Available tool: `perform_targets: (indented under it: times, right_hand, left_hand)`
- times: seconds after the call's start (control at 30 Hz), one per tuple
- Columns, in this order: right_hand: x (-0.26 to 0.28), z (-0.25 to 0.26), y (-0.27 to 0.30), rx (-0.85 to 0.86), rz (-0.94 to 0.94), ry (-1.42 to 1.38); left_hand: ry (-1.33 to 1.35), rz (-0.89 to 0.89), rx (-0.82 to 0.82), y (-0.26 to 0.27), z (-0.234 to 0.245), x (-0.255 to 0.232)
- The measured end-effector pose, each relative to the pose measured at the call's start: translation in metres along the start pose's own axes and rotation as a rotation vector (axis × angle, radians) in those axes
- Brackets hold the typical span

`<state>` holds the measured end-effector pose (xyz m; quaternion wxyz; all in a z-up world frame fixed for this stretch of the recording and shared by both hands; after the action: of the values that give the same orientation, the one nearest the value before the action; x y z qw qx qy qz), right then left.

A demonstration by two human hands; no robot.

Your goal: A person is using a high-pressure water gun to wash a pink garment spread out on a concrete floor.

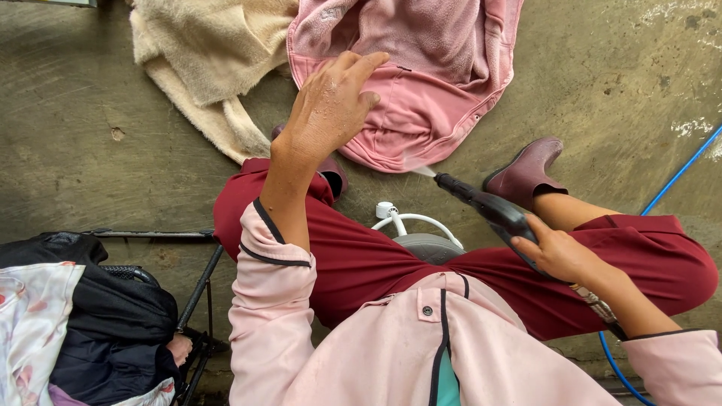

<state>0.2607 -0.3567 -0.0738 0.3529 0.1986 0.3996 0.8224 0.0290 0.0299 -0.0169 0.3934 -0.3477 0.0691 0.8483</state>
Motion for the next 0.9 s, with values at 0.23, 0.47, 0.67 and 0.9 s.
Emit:
perform_targets:
  times: [0.23,0.47,0.67,0.9]
  right_hand:
    - [0.044,-0.008,0.005,0.050,0.085,0.000]
    - [0.078,-0.015,0.002,0.062,0.183,-0.054]
    - [0.077,-0.014,-0.011,-0.034,0.257,-0.235]
    - [0.061,-0.002,0.007,0.027,0.022,-0.213]
  left_hand:
    - [0.001,-0.051,-0.035,0.001,0.002,-0.003]
    - [-0.005,-0.030,-0.013,0.002,0.001,0.000]
    - [-0.039,0.147,0.154,-0.010,0.016,-0.019]
    - [-0.010,0.055,0.055,0.000,0.005,-0.009]
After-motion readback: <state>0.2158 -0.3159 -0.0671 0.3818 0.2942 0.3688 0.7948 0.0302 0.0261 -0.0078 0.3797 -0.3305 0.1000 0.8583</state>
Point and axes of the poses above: each hand's wrist, its own y-axis away from the middle knuckle, its own z-axis out of the back of the hand, x = y × z, the point moved 6 cm from there along -y, towards the middle knuckle, and after that the axes turned 15 degrees about -x, right-handed, at the moved point
